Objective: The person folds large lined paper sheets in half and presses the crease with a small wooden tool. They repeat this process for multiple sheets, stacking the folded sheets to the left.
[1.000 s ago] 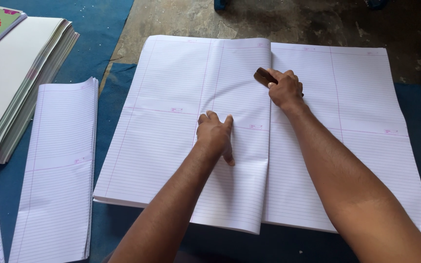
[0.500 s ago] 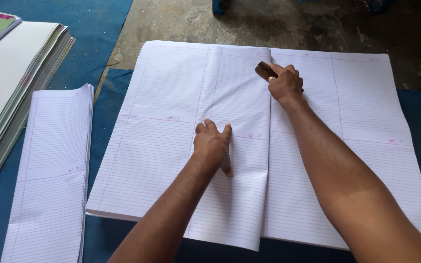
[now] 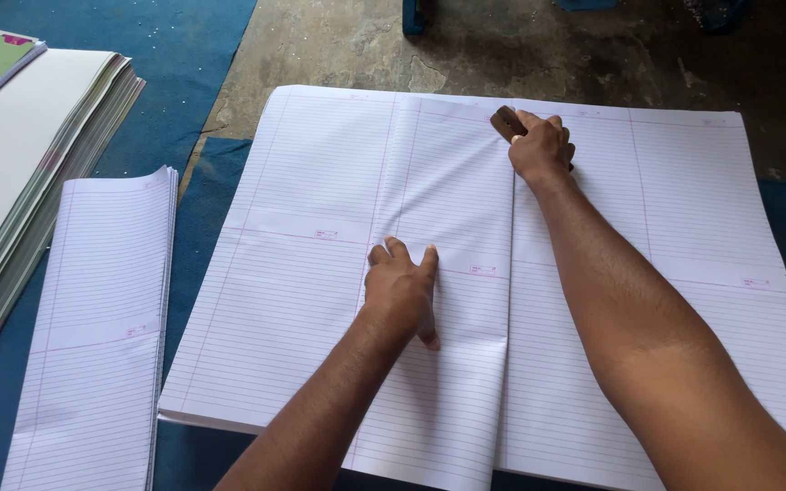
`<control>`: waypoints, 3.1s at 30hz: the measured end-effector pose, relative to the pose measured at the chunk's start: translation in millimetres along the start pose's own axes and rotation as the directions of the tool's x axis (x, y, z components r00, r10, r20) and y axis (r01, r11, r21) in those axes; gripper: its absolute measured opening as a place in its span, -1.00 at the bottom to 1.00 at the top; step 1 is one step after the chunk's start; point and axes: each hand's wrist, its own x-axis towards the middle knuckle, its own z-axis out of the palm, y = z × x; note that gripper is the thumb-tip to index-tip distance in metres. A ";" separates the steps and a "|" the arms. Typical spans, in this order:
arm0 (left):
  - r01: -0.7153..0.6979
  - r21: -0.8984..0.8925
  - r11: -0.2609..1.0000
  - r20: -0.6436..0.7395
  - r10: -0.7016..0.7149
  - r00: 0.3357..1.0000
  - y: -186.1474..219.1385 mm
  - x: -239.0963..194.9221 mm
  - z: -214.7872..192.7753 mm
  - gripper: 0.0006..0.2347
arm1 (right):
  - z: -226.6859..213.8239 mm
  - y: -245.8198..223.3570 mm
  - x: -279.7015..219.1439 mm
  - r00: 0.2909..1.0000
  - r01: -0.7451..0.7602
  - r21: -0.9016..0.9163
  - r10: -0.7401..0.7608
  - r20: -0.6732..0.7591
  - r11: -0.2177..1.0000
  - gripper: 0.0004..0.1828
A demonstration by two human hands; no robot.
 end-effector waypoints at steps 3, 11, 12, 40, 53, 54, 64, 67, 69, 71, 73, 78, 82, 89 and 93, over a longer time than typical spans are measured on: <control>-0.002 0.018 1.000 0.003 0.002 1.000 -0.1 0.1 -0.1 0.21 | 0.1 -3.2 4.8 1.000 -0.004 -0.024 0.004 -0.002 1.000 -0.47; 0.003 -0.008 1.000 0.015 -0.003 1.000 0.4 -1.2 -1.9 0.19 | -2.7 -8.2 14.8 1.000 -0.022 -0.023 0.023 0.008 0.999 -0.46; 0.005 -0.012 1.000 0.015 -0.005 1.000 0.0 -1.2 -2.1 0.19 | -2.0 -8.5 15.5 1.000 -0.008 -0.033 0.008 0.006 0.999 -0.45; 0.045 -0.007 0.999 -0.030 -0.045 0.999 3.0 4.5 2.3 0.21 | -18.9 39.9 -53.9 0.975 0.214 -0.075 -0.209 0.072 0.974 -0.47; 0.041 -0.043 0.998 -0.106 -0.046 0.993 -3.1 4.8 12.7 0.20 | -16.4 57.4 -107.1 0.950 0.288 -0.059 -0.278 0.138 0.956 -0.45; 0.043 -0.041 0.998 -0.109 -0.048 0.993 -3.7 4.7 14.0 0.20 | -17.0 57.9 -111.1 0.949 0.290 -0.055 -0.280 0.143 0.955 -0.45; 0.038 -0.066 0.997 -0.149 -0.048 0.988 -4.7 -0.7 22.4 0.13 | -19.3 62.1 -145.1 0.947 0.291 -0.037 -0.282 0.156 0.956 -0.46; 0.046 -0.082 0.996 -0.159 -0.058 0.986 -3.5 -3.8 24.6 0.10 | -20.2 63.5 -155.4 0.945 0.297 -0.042 -0.287 0.157 0.954 -0.45; 0.048 -0.086 0.995 -0.170 -0.062 0.983 -2.8 -5.6 26.4 0.07 | -21.5 64.0 -161.3 0.941 0.308 -0.048 -0.297 0.161 0.950 -0.46; 0.053 -0.087 0.995 -0.181 -0.068 0.981 -1.5 -7.7 28.1 0.04 | -22.7 64.8 -168.1 0.942 0.303 -0.044 -0.292 0.168 0.952 -0.46; 0.056 -0.087 0.995 -0.171 -0.070 0.983 1.0 -9.1 28.5 0.01 | -24.1 65.5 -175.6 0.941 0.303 -0.043 -0.292 0.171 0.952 -0.46; 0.070 -0.086 0.994 -0.176 -0.085 0.981 3.8 -11.3 29.7 -0.04 | -27.5 68.3 -194.3 0.928 0.344 -0.038 -0.333 0.168 0.938 -0.47; 0.061 -0.105 0.993 -0.206 -0.081 0.975 3.1 -8.4 34.9 -0.05 | -29.4 71.0 -207.3 0.925 0.346 -0.055 -0.330 0.188 0.937 -0.47; 0.056 -0.170 0.984 -0.210 -0.092 0.973 -2.0 -4.3 41.3 -0.04 | -35.7 70.2 -229.5 0.923 0.333 -0.017 -0.322 0.212 0.943 -0.48; 0.054 -0.195 0.979 -0.220 -0.097 0.971 -3.7 -1.4 45.4 -0.04 | -37.7 71.3 -242.4 0.928 0.293 -0.002 -0.284 0.239 0.956 -0.48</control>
